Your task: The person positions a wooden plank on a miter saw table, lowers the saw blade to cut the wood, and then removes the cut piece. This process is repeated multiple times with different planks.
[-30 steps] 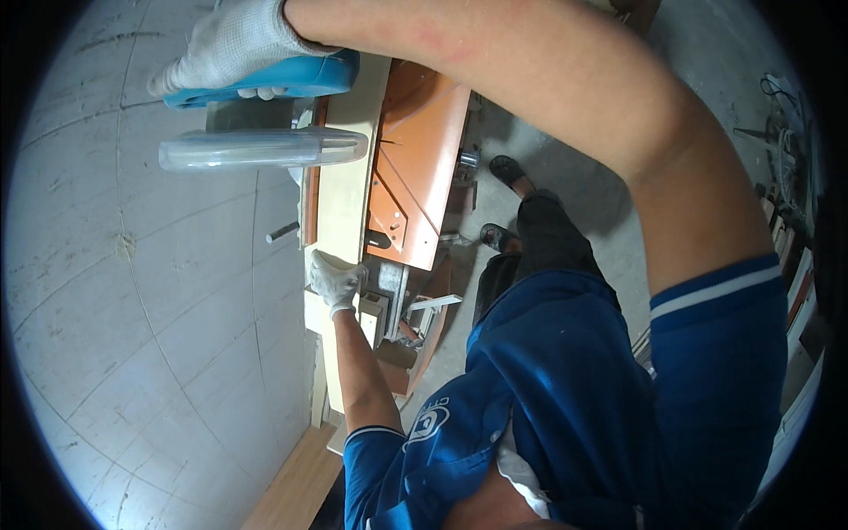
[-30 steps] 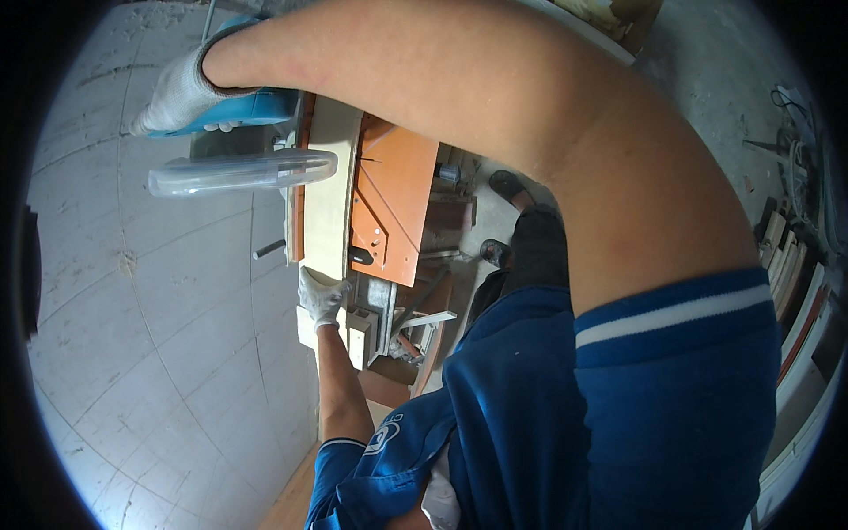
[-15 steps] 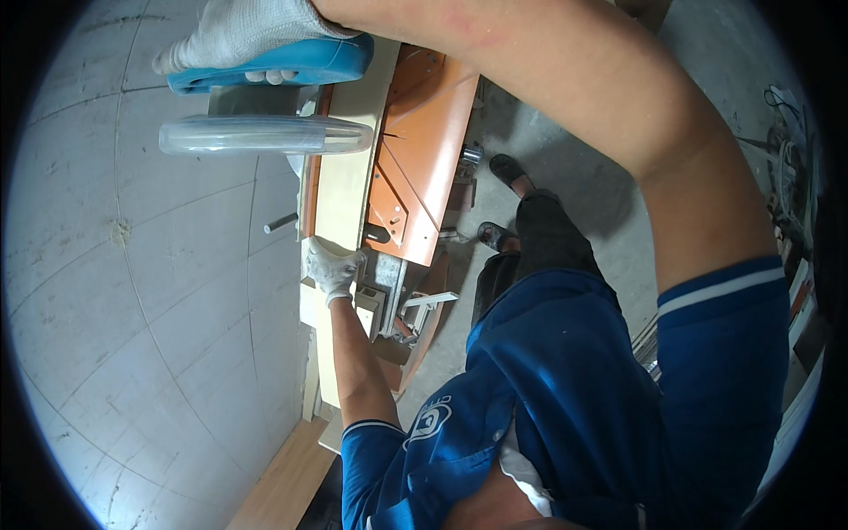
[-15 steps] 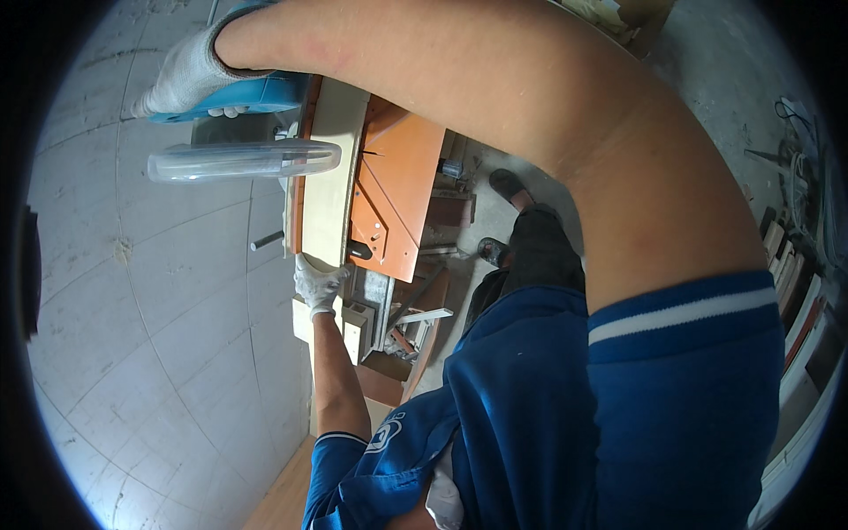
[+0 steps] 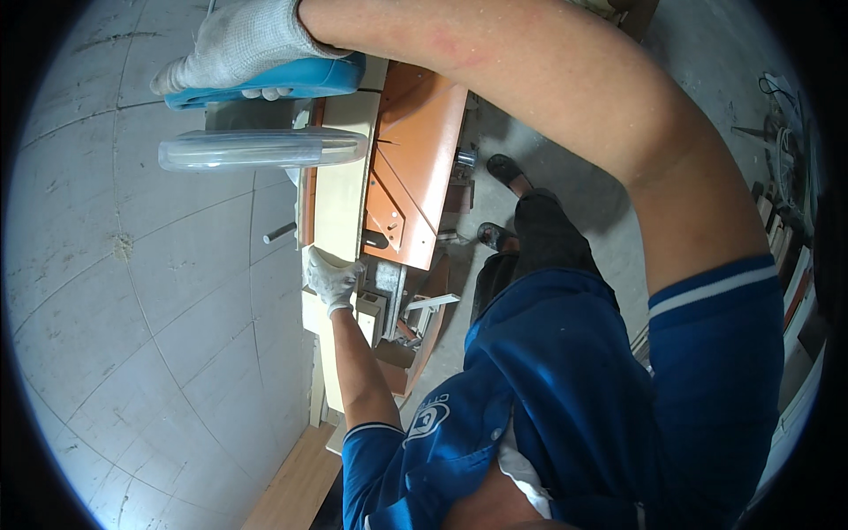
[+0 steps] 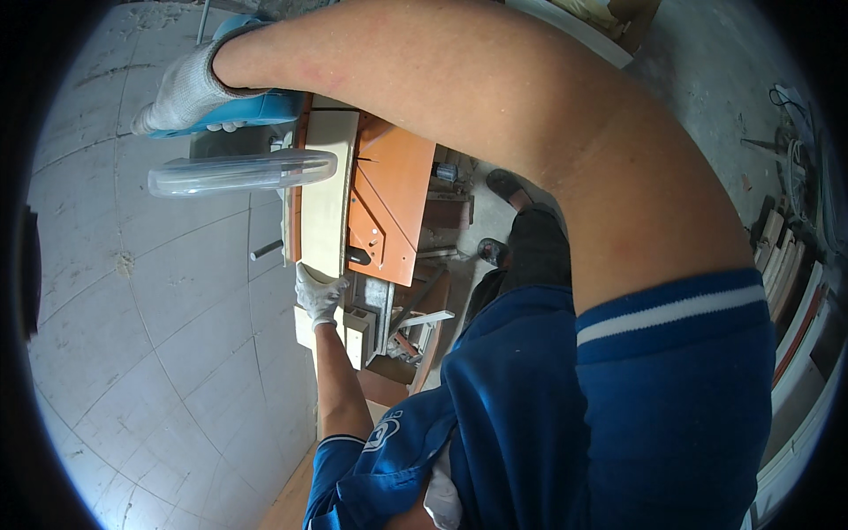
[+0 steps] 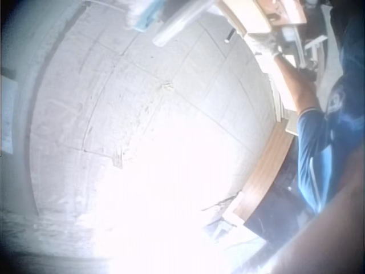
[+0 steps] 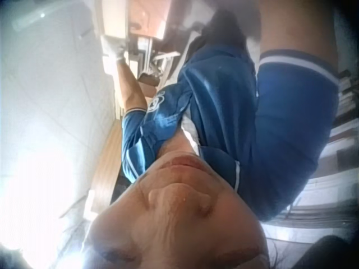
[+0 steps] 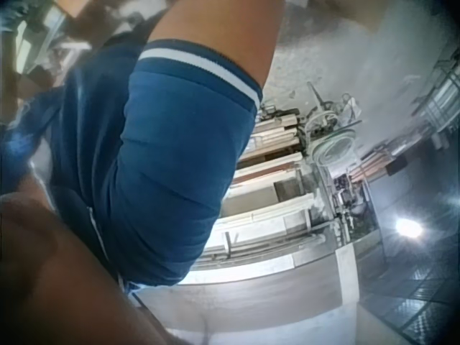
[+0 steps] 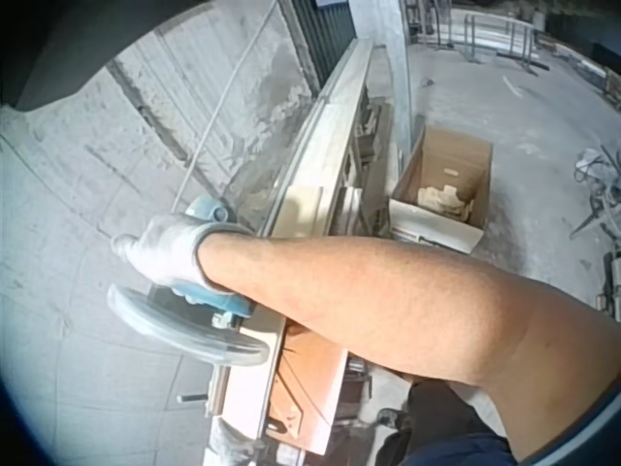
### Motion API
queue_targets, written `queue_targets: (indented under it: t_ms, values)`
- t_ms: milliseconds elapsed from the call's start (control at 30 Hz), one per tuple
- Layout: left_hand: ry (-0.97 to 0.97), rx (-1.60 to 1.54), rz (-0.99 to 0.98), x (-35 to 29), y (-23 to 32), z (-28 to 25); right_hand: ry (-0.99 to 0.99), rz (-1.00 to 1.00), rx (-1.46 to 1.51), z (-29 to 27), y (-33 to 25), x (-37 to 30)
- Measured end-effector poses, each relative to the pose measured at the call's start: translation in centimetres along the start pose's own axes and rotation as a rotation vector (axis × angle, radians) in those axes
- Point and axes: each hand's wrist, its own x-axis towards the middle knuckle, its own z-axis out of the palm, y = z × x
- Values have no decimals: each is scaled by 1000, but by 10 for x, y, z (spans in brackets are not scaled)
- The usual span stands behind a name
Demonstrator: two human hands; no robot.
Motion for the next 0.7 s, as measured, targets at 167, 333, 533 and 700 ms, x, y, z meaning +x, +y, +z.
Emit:
queue_targets:
  t_ms: [167,333,533,700]
  values:
    - [5,-5,8,-1,-2,1,11,-5,-3,1,1,1]
    - [-47,2,-49,0,2,-3,25,-13,-12,4,4,2]
    - [-122,24,-93,-1,6,-7,30,-17,-18,2,5,0]
    - [-104,-3,-77,-3,4,-7,26,-12,-29,0,6,1]
